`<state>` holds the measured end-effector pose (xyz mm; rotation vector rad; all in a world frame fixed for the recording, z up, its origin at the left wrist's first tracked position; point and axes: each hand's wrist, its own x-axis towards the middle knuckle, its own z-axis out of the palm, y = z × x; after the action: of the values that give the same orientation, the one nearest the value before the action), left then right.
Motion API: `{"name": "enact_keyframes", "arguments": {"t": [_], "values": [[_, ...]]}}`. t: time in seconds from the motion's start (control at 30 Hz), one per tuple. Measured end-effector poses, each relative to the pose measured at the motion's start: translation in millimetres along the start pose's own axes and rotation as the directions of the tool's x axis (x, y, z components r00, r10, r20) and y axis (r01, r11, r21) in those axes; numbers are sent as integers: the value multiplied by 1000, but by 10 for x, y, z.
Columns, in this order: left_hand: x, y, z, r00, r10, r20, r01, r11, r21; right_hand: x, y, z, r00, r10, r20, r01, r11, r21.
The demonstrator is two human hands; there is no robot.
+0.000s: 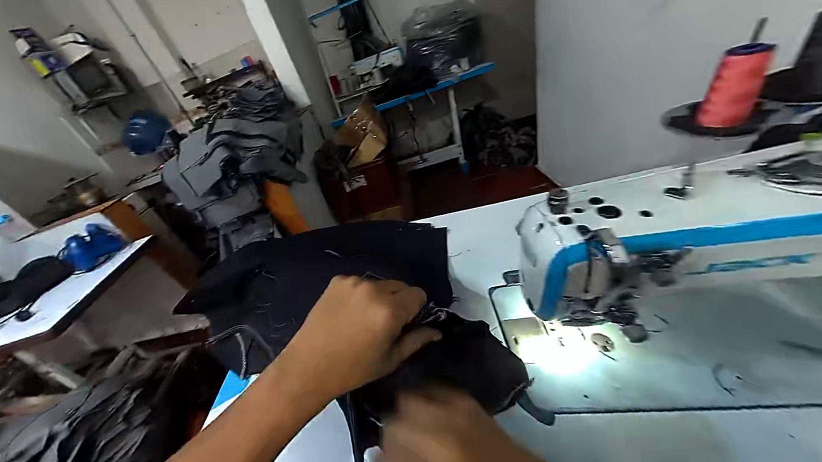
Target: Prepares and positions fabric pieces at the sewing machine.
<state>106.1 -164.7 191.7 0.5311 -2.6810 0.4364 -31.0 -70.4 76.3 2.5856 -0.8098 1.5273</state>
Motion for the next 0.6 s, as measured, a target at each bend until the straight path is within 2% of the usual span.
{"name": "enact_keyframes", "arguments": {"t": [0.03, 0.07, 0.1, 0.13, 0.17, 0.23, 0.3, 0.37, 0.4, 0.43, 0.47, 0.5, 0.53, 0.57, 0.6], "values": [[38, 50, 87, 999, -13, 47, 13, 1000, -1, -69, 249, 176, 980, 160, 118, -142, 979, -149], [52, 61, 185, 995, -29, 91, 27, 1000, 15, -125, 408, 257, 891, 340, 302, -302, 939, -166], [49, 31, 282, 992, -52, 118, 47, 998, 42, -175, 522, 303, 812, 396, 429, -357, 918, -171], [34, -19, 364, 988, -86, 131, 78, 995, 63, -267, 579, 356, 848, 333, 413, -274, 941, -198], [17, -63, 413, 981, -131, 146, 123, 991, 62, -378, 600, 387, 914, 221, 340, -148, 962, -227], [-20, -127, 420, 970, -193, 147, 191, 981, 30, -567, 577, 371, 980, 49, 192, -2, 971, -240], [-5, -176, 321, 978, -177, 113, 175, 984, 30, -638, 463, 271, 1000, -6, 26, 11, 978, -210], [37, -132, 238, 985, -160, 61, 159, 987, 18, -713, 340, 163, 993, 115, -17, -116, 983, -143], [49, -61, 276, 986, -164, 33, 164, 986, -11, -752, 332, 151, 969, 239, 58, -228, 962, -148], [51, 47, 383, 986, -162, 44, 165, 984, -75, -768, 339, 176, 902, 385, 194, -349, 917, -193], [40, 161, 553, 984, -132, 122, 150, 977, -151, -753, 367, 193, 787, 494, 369, -447, 869, -211], [24, 235, 757, 966, -89, 241, 142, 967, -211, -711, 423, 159, 646, 509, 569, -490, 848, -202], [-7, 231, 949, 931, -46, 362, 150, 952, -265, -696, 465, 120, 608, 439, 661, -455, 875, -163], [-89, 169, 1116, 899, -18, 438, 183, 923, -338, -734, 487, 67, 645, 339, 685, -395, 915, -81], [-257, 96, 1275, 900, -14, 437, 227, 869, -439, -837, 510, 7, 730, 241, 640, -319, 948, 7]]}}
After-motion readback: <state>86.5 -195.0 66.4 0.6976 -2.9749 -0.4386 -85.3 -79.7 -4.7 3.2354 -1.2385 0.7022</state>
